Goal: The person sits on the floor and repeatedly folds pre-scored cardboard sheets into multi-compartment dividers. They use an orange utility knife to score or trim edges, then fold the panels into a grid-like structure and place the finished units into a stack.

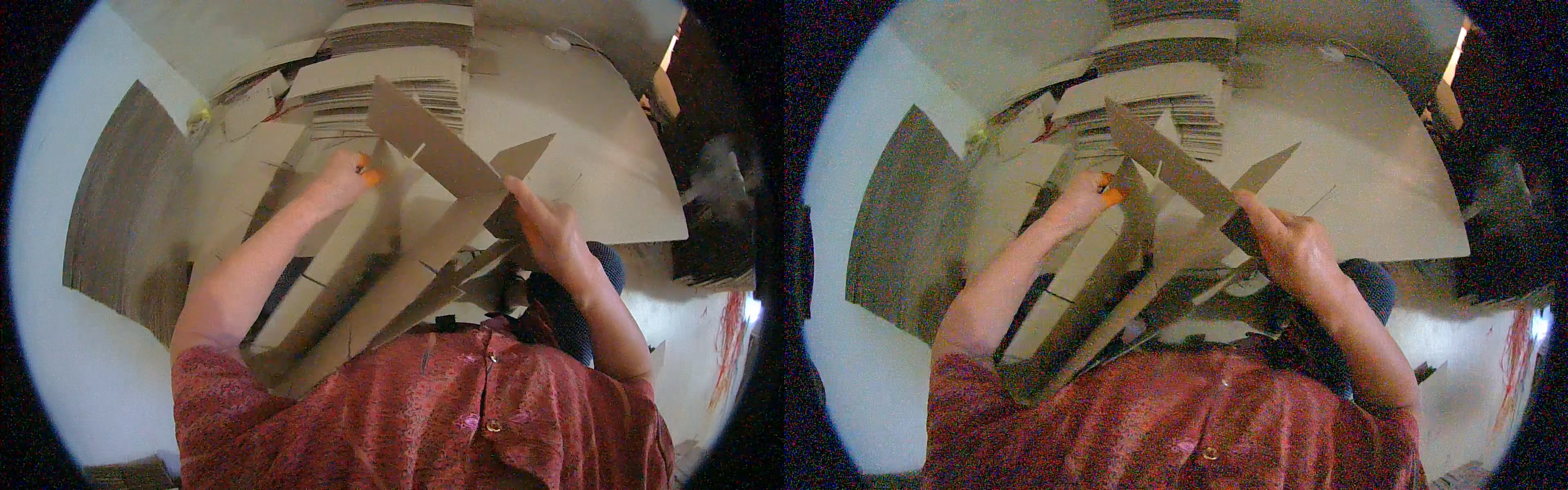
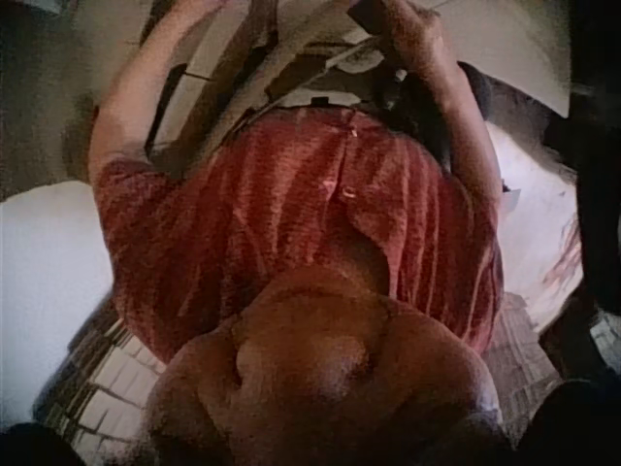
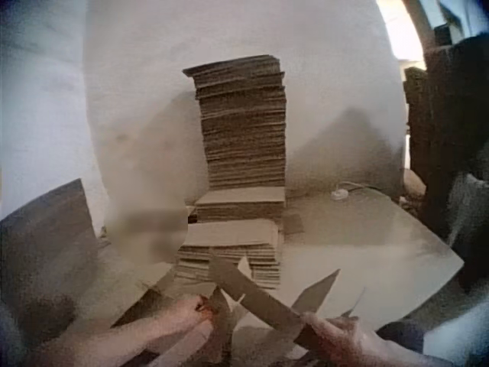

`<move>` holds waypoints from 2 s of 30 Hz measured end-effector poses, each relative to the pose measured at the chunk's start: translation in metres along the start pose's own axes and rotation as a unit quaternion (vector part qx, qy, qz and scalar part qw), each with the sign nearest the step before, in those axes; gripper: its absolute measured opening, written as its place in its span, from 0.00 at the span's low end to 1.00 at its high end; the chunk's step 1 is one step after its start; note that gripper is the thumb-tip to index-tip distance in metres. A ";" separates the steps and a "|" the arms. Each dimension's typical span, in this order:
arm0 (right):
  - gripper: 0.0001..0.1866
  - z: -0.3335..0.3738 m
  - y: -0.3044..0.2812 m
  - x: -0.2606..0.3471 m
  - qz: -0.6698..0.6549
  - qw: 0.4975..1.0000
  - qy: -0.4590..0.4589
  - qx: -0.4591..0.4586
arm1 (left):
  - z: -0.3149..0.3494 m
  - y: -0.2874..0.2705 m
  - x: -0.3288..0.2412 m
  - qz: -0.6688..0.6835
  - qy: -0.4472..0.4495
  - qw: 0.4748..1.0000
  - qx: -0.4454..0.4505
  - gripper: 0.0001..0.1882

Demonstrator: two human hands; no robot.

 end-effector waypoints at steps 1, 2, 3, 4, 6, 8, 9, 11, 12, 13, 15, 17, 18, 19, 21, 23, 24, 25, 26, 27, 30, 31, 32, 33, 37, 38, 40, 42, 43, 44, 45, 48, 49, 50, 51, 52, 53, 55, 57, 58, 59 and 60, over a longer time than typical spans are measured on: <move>0.27 0.001 -0.001 0.000 -0.002 1.000 0.014 -0.001 | -0.003 0.005 0.007 0.018 0.003 1.000 -0.005 0.13; 0.26 0.002 -0.005 0.000 -0.023 0.999 0.037 0.010 | -0.005 0.009 0.011 0.035 0.005 0.999 -0.010 0.13; 0.26 0.005 -0.012 -0.002 -0.040 0.997 0.066 0.019 | -0.009 0.009 0.003 0.039 -0.008 0.999 -0.008 0.13; 0.25 0.008 -0.016 -0.004 -0.062 0.993 0.093 0.028 | -0.008 0.004 -0.010 0.040 -0.026 0.999 -0.006 0.12; 0.26 0.009 -0.013 -0.011 -0.053 0.998 0.044 0.010 | -0.006 0.005 -0.022 0.024 -0.026 0.999 0.004 0.13; 0.26 0.008 -0.011 -0.015 -0.044 0.998 0.041 0.029 | -0.003 0.011 -0.031 -0.009 0.009 1.000 0.021 0.13; 0.26 0.007 -0.010 -0.016 -0.036 0.995 0.068 0.056 | -0.001 0.016 -0.043 0.010 0.038 0.999 0.017 0.13; 0.26 0.007 -0.010 -0.021 -0.030 0.990 0.102 0.095 | 0.004 0.025 -0.067 0.047 0.092 0.995 0.006 0.14; 0.26 0.006 -0.009 -0.023 -0.032 0.988 0.108 0.105 | 0.002 0.028 -0.070 0.059 0.150 0.987 -0.020 0.14; 0.26 0.005 -0.009 -0.025 -0.035 0.986 0.114 0.115 | -0.001 0.027 -0.071 0.074 0.123 0.990 -0.001 0.14; 0.25 0.002 -0.015 -0.032 -0.044 0.984 0.136 0.102 | -0.016 0.018 -0.078 0.097 0.069 0.992 0.036 0.14; 0.25 -0.008 -0.023 -0.047 -0.019 0.983 0.164 0.084 | -0.043 0.007 -0.072 0.140 0.036 0.989 0.016 0.19; 0.25 -0.017 -0.027 -0.059 0.010 0.980 0.183 0.075 | -0.060 0.003 -0.064 0.162 0.019 0.987 0.007 0.22; 0.25 -0.025 -0.029 -0.072 0.038 0.977 0.200 0.068 | -0.079 0.003 -0.047 0.073 0.060 0.994 -0.050 0.23; 0.25 -0.027 -0.034 -0.102 0.076 0.978 0.190 0.035 | -0.119 0.014 -0.012 -0.104 0.144 0.971 -0.163 0.28; 0.26 -0.034 -0.034 -0.123 0.102 0.976 0.191 0.014 | -0.149 0.015 -0.010 -0.186 0.140 0.957 -0.172 0.32; 0.26 -0.038 -0.034 -0.130 0.110 0.974 0.197 0.007 | -0.164 0.016 -0.009 -0.225 0.140 0.948 -0.177 0.34; 0.26 -0.043 -0.034 -0.135 0.117 0.973 0.200 0.003 | -0.180 0.018 -0.004 -0.267 0.138 0.935 -0.187 0.34; 0.24 -0.049 -0.035 -0.142 0.121 0.973 0.197 0.011 | -0.195 0.021 0.002 -0.309 0.136 0.921 -0.197 0.34; 0.22 -0.054 -0.037 -0.153 0.125 0.973 0.195 0.020 | -0.207 0.025 0.005 -0.350 0.133 0.904 -0.205 0.34; 0.20 -0.070 -0.044 -0.186 0.174 0.963 0.203 0.028 | -0.228 0.037 -0.002 -0.373 0.106 0.889 -0.246 0.33; 0.20 -0.075 -0.046 -0.193 0.196 0.958 0.206 0.028 | -0.236 0.035 -0.001 -0.351 0.101 0.909 -0.200 0.30; 0.20 -0.078 -0.049 -0.198 0.201 0.956 0.214 0.032 | -0.245 0.029 0.000 -0.329 0.096 0.927 -0.155 0.26; 0.19 -0.081 -0.053 -0.198 0.204 0.953 0.223 0.036 | -0.249 0.025 0.003 -0.306 0.090 0.942 -0.108 0.23; 0.20 -0.078 -0.061 -0.201 0.242 0.948 0.202 -0.049 | -0.244 0.004 0.006 -0.276 0.098 0.947 -0.130 0.15; 0.21 -0.074 -0.061 -0.197 0.251 0.947 0.174 -0.097 | -0.238 0.001 0.003 -0.234 0.082 0.960 -0.131 0.14; 0.23 -0.068 -0.062 -0.176 0.266 0.938 0.111 -0.192 | -0.225 -0.012 0.005 -0.149 0.080 0.975 -0.147 0.12; 0.24 -0.067 -0.063 -0.150 0.118 0.965 0.124 -0.199 | -0.211 -0.026 0.010 -0.066 0.111 0.977 -0.169 0.12; 0.25 -0.064 -0.065 -0.140 0.050 0.969 0.135 -0.203 | -0.203 -0.026 -0.005 -0.070 0.129 0.967 -0.210 0.12; 0.24 -0.062 -0.064 -0.130 -0.072 0.966 0.175 -0.177 | -0.191 -0.026 -0.020 -0.075 0.146 0.954 -0.250 0.11; 0.24 -0.061 -0.063 -0.120 -0.195 0.947 0.209 -0.147 | -0.178 -0.023 -0.031 -0.081 0.160 0.939 -0.292 0.12; 0.22 -0.060 -0.053 -0.096 -0.547 0.793 0.257 -0.078 | -0.141 0.014 -0.089 -0.039 0.413 0.867 -0.277 0.16; 0.22 -0.058 -0.052 -0.092 -0.649 0.712 0.260 -0.060 | -0.126 0.027 -0.113 -0.028 0.491 0.837 -0.239 0.17; 0.19 -0.057 -0.048 -0.102 -0.690 0.665 0.278 -0.072 | -0.111 0.042 -0.136 -0.016 0.567 0.799 -0.199 0.18; 0.18 -0.053 -0.052 -0.099 -0.674 0.669 0.294 -0.109 | -0.093 0.053 -0.150 0.011 0.583 0.800 -0.142 0.18; 0.17 -0.047 -0.057 -0.097 -0.657 0.672 0.310 -0.147 | -0.079 0.059 -0.161 0.015 0.554 0.820 -0.146 0.18; 0.16 -0.040 -0.061 -0.095 -0.637 0.673 0.326 -0.186 | -0.070 0.062 -0.168 0.020 0.525 0.838 -0.149 0.18; 0.14 -0.014 -0.077 -0.107 -0.352 0.850 0.289 -0.265 | -0.070 0.063 -0.147 0.009 0.385 0.908 -0.163 0.18; 0.12 0.015 -0.090 -0.118 -0.020 0.922 0.225 -0.313 | -0.071 0.058 -0.132 -0.053 0.221 0.970 -0.087 0.19; 0.12 0.016 -0.093 -0.110 -0.215 0.894 0.256 -0.297 | -0.065 0.051 -0.124 -0.114 0.118 0.986 -0.011 0.19; 0.12 0.018 -0.096 -0.101 -0.396 0.819 0.286 -0.300 | -0.063 0.051 -0.106 -0.081 0.134 0.988 0.006 0.15; 0.11 0.030 -0.098 -0.111 -0.392 0.829 0.266 -0.297 | -0.060 0.050 -0.093 -0.046 0.157 0.986 0.023 0.12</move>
Point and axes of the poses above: each hand's wrist, its own z-axis away from the middle knuckle, its own y-axis out of the palm, x = y × z, the point moved 1 cm from there along -z, towards the middle knuckle, and after that the axes turned 8 degrees about y, right-handed, at the moved point
